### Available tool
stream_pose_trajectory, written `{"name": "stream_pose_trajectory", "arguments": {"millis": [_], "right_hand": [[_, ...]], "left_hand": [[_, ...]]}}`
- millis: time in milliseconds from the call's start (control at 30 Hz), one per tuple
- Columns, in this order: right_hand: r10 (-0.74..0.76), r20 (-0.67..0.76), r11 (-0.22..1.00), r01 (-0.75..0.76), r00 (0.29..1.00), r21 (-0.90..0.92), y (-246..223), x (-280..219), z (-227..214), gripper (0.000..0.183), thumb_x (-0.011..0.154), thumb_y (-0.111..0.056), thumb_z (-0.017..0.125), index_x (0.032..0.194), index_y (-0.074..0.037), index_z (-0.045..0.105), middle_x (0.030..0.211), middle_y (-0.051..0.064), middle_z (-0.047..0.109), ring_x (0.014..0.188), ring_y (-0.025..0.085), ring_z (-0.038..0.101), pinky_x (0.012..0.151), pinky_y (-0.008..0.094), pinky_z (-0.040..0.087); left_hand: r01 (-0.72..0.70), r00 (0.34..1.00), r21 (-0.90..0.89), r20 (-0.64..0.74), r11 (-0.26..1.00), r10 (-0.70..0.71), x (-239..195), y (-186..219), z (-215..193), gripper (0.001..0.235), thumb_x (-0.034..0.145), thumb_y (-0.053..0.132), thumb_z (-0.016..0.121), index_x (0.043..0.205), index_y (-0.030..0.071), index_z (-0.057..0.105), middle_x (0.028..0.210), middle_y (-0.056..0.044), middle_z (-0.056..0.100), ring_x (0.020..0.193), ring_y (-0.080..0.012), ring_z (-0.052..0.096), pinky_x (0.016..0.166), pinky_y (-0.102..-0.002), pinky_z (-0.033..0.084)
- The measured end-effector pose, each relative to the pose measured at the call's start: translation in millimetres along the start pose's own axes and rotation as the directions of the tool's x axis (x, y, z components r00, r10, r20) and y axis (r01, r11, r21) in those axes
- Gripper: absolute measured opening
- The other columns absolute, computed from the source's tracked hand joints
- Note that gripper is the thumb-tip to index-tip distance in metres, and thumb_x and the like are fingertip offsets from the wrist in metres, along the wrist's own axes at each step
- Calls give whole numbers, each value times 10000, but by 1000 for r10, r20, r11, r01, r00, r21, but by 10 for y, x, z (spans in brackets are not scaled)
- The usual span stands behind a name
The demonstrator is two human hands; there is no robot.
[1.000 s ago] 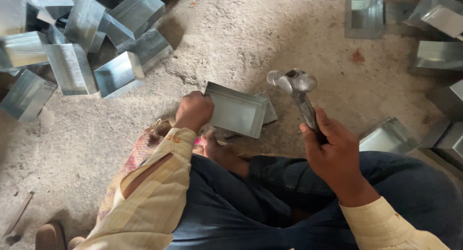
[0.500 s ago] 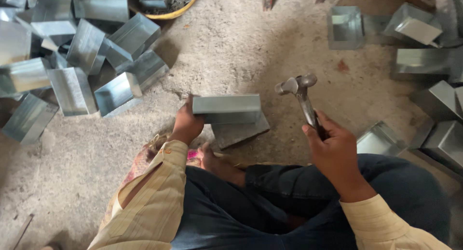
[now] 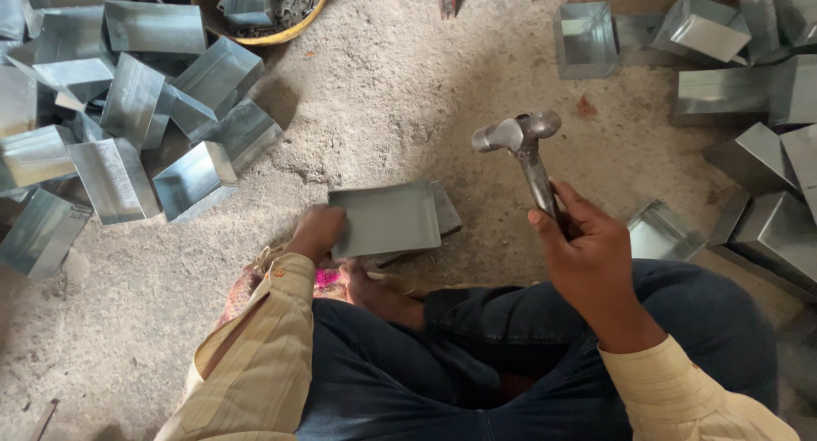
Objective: The person assembles metal boxes by bending edges and using a hammer to secure seams on a workspace.
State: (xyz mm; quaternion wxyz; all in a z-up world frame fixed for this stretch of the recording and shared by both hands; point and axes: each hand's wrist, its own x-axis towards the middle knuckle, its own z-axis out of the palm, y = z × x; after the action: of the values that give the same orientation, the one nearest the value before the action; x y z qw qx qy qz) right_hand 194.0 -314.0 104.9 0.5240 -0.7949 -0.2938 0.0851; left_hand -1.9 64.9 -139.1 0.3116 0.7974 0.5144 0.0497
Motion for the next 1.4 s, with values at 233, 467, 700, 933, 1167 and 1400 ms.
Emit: {"name": "stream_pose_trajectory", "arguments": {"millis": [233,467,700,933,1167,1400], "right_hand": [[-277,-104,961,276,955,-28,-183,-78,-127,475,1002,-147,732,1421,44,616,816,31,642,649,57,538,573,241,421],[-328,196,900,369,924,-232,288,-187,442,355,946,-184,727,1260,-41,646,876,192,682,709,361,668,629,407,516],[-74,141,981,98,987,-168,329,-93,395,371,917,-161,713,1265,-41,675,718,101,639,539,187,590,533,334,469],[153,121,987,-145,981,-74,192,-12,219,359,921,-147,715,1267,-54,696,615,31,524,542,97,452,508,297,393],[-254,-72,967,252,965,-31,-236,56,-238,363,986,-159,695,1306,7,664,804,18,619,664,72,527,565,265,426],[-476,-179,879,475,861,-51,-206,-80,-232,274,972,-164,685,1180,12,702,908,113,672,708,178,606,626,319,481]], "left_hand": [[-536,842,502,377,679,387,-75,-140,90,260,944,188,542,985,48,757,1037,-251,726,1037,-425,701,937,-503,549],[-499,866,525,340,689,367,-160,-11,34,256,934,183,547,1014,58,755,1048,-233,720,1075,-419,678,937,-514,546],[-441,896,515,302,735,326,-199,4,5,268,933,178,533,1016,51,753,1072,-238,707,1089,-428,673,940,-524,545],[-272,960,-171,-113,947,255,-527,527,-299,388,917,261,631,1237,44,601,1068,-299,694,1034,-475,667,904,-518,541],[-338,937,-34,80,940,340,-750,840,-497,395,923,228,645,1270,153,471,1007,-249,725,966,-476,703,844,-518,582],[-255,959,-23,122,967,256,-835,985,-593,391,931,266,648,1267,161,477,974,-251,729,956,-465,717,838,-512,587]]}}
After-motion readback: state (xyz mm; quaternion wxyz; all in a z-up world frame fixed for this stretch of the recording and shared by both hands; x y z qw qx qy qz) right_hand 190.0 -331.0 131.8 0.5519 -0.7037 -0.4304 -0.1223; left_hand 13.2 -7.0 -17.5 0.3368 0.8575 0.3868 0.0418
